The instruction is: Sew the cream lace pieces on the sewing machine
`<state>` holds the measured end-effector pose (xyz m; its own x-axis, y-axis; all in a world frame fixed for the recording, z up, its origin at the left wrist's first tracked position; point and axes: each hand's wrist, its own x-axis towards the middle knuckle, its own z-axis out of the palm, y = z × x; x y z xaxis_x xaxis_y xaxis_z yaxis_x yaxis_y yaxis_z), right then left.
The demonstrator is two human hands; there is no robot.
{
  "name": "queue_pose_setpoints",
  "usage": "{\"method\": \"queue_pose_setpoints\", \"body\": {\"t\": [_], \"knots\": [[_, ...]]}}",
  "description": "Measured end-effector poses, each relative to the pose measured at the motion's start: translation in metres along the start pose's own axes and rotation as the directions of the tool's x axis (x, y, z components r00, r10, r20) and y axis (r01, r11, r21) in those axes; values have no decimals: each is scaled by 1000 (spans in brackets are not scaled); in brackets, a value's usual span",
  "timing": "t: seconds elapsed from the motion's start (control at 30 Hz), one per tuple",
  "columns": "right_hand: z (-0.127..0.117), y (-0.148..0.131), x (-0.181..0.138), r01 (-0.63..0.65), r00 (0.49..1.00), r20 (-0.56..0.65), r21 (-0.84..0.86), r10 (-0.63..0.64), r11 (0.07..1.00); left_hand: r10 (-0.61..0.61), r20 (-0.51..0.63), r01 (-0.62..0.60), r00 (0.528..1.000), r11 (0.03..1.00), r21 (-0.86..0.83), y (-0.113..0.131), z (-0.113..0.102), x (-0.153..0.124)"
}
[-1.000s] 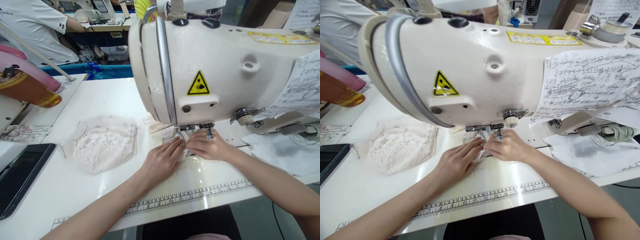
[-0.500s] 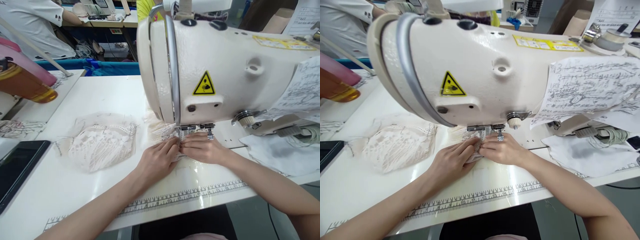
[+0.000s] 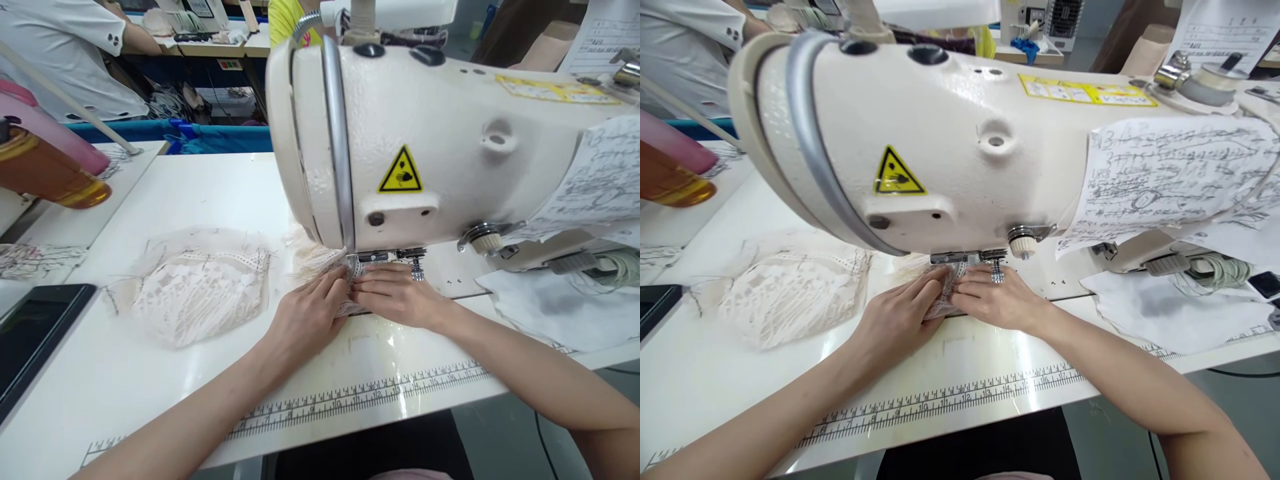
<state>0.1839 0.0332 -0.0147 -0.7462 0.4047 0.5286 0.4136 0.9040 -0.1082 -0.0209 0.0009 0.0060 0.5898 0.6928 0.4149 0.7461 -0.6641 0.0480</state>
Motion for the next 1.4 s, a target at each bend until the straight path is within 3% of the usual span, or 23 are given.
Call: {"method": "queue_pose_setpoints", "body": {"t": [0.4,0.87,1.4], "knots": [[-7,2,5,-8,998,57,-20,9,1000,9,9,-10,1000,998,56,0,1,3],[-14,8,-1,-51,998,-55,-177,42,983,111,-3,-111,994,993,39,-1,5,0],[-20,7,2,-131,991,2,-255,136,958,112,-15,-112,994,994,9,-6,9,5]]}}
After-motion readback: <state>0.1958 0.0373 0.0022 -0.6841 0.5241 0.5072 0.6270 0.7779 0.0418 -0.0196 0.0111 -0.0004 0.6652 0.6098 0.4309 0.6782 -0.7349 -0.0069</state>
